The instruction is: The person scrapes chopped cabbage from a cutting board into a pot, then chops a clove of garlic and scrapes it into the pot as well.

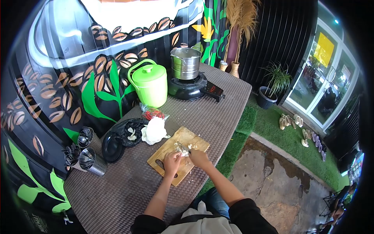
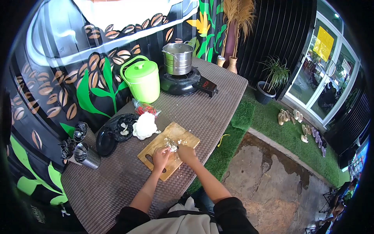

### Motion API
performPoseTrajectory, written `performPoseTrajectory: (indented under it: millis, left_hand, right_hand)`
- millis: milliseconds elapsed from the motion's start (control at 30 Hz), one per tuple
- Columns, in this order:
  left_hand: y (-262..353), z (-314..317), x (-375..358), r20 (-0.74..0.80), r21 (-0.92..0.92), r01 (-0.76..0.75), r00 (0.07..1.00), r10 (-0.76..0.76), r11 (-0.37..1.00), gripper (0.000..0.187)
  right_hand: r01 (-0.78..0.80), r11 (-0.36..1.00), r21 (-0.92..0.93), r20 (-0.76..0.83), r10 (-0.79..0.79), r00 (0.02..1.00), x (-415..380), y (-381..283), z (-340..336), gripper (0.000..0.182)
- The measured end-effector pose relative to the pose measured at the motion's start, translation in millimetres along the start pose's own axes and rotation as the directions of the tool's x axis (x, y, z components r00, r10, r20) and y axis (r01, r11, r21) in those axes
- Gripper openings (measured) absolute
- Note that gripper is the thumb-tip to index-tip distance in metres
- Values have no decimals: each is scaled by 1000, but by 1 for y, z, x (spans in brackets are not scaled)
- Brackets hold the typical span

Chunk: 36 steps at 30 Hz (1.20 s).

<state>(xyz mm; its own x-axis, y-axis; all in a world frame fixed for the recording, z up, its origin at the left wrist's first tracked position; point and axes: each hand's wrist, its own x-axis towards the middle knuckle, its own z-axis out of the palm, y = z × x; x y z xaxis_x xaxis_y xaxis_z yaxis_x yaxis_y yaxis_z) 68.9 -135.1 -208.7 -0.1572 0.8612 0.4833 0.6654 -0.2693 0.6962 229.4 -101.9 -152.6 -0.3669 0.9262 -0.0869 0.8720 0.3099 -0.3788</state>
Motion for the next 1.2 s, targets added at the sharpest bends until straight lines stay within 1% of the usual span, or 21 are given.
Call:
performPoseTrajectory:
  millis: [100,167,267,333,400,467,500,567,600,633,700,733,800,833,967,1033,1067,1200]
  left_hand:
    - [-2,1,-2,2,1,4,1000,-4,1000,17]
    - [-2,1,-1,0,-11,0,1000,0,1000,17]
    - [1,0,-1,10,-19,9,1000,-9,1000,16]
    - [3,1,-2,4,-67,51,999,-51,996,16]
    - [4,2,-2,10,-61,46,999,-45,997,15]
    - [4,2,-3,13,-52,44,999,-43,998,15]
    - [5,1,-2,12,-43,39,999,-39,998,15]
    - [3,0,-4,9,-29,38,999,-37,999,15]
    - [3,0,-4,7,-52,38,999,-37,998,15]
    - [3,1,-3,5,-76,36,999,-36,996,15]
    - [7,-2,-2,10,-72,34,999,-33,997,15]
    - [8,-3,-1,17,-68,33,999,-32,997,15]
    - [5,-1,1,19,-93,60,998,-58,994,15]
    - [3,1,-1,29,-119,85,996,-82,989,15]
    - [0,3,-1,10,-143,67,998,-66,988,15]
    - [3,0,-1,15,-156,70,998,-68,985,15]
    - [4,-2,-2,16,-153,69,998,-68,986,15]
    - [0,0,-1,20,-127,71,997,-69,989,16]
  right_hand:
    - [48,998,-30,-19,-49,999,-6,21,-2,32]
    - [49,998,-48,-32,-51,998,-18,26,10,30]
    - [-99,995,-10,-47,98,994,-31,21,27,26]
    - [-111,994,-11,-63,110,992,-23,14,34,26]
    - [-125,992,-11,-80,124,989,-15,15,33,26]
    - [-23,995,-97,-79,15,997,1,16,19,27]
    - [-18,995,-95,-76,11,997,7,19,11,27]
    - [61,987,-147,18,-59,998,11,29,-3,28]
    - [82,984,-156,20,-80,997,7,32,-6,29]
    - [83,984,-157,20,-81,997,2,35,-2,29]
    - [1,998,-61,20,0,1000,-13,37,11,29]
    - [4,998,-62,19,-3,1000,-17,34,16,29]
    - [-85,995,-56,-11,85,996,-22,25,26,29]
    - [-87,995,-57,-9,87,996,-19,22,29,29]
    - [-57,996,-75,-48,54,997,11,14,20,30]
    - [11,991,-132,8,-10,1000,19,12,5,25]
    - [19,990,-141,44,-13,999,19,13,1,23]
    - [-18,996,-90,7,19,1000,-16,10,14,24]
